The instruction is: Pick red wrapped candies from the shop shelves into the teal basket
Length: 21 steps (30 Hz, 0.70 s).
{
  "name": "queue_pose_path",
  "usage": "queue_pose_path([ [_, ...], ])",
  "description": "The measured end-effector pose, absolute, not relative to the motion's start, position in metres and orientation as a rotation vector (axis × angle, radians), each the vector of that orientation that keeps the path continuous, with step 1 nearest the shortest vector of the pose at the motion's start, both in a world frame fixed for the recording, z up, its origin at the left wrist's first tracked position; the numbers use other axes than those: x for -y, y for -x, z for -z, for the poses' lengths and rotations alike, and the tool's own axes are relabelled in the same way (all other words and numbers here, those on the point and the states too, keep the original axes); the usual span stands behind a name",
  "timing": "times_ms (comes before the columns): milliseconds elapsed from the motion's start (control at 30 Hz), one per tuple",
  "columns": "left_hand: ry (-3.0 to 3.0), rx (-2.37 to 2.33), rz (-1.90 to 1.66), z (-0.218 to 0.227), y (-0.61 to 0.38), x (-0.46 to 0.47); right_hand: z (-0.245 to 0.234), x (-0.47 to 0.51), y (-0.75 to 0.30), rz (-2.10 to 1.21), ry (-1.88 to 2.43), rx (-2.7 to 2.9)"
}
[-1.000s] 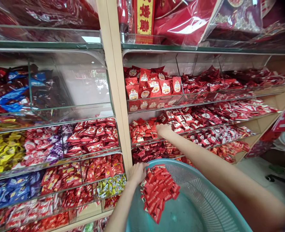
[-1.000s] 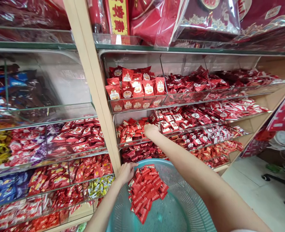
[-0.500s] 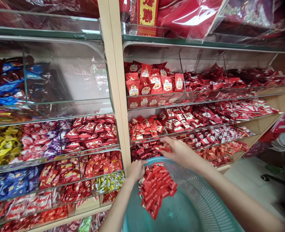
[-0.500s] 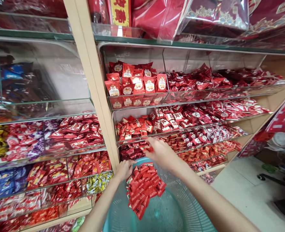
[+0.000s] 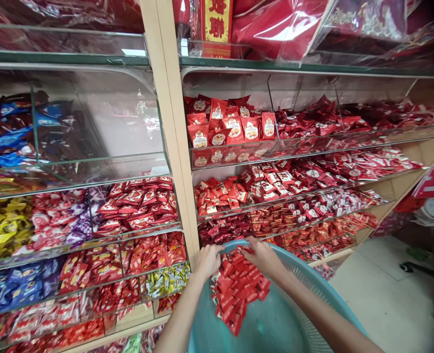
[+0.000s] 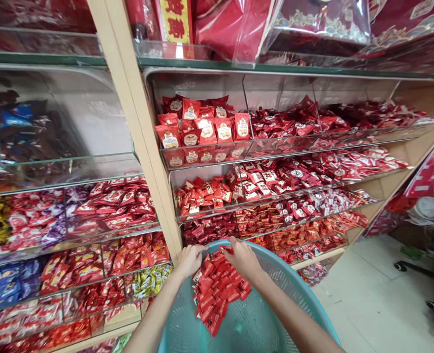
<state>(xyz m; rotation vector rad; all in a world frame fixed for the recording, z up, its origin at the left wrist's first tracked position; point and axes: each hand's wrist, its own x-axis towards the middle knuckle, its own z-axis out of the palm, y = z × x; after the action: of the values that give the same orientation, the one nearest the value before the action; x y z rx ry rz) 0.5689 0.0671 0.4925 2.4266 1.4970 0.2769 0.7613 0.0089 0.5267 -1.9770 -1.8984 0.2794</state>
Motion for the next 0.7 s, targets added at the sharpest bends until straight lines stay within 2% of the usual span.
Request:
queue_pose_path([
  [400,-2.449,-1.481,-0.330,-0.486,-0.568,-0.070,-0.513,-0.015,-0.752,-0.152,2.035,1.923],
  [700,-2.452,-1.490,-0.281,-0.491,-0.569,-0.068,-0.509,-0.013,-0.753,-0.313,1.987,1.799],
])
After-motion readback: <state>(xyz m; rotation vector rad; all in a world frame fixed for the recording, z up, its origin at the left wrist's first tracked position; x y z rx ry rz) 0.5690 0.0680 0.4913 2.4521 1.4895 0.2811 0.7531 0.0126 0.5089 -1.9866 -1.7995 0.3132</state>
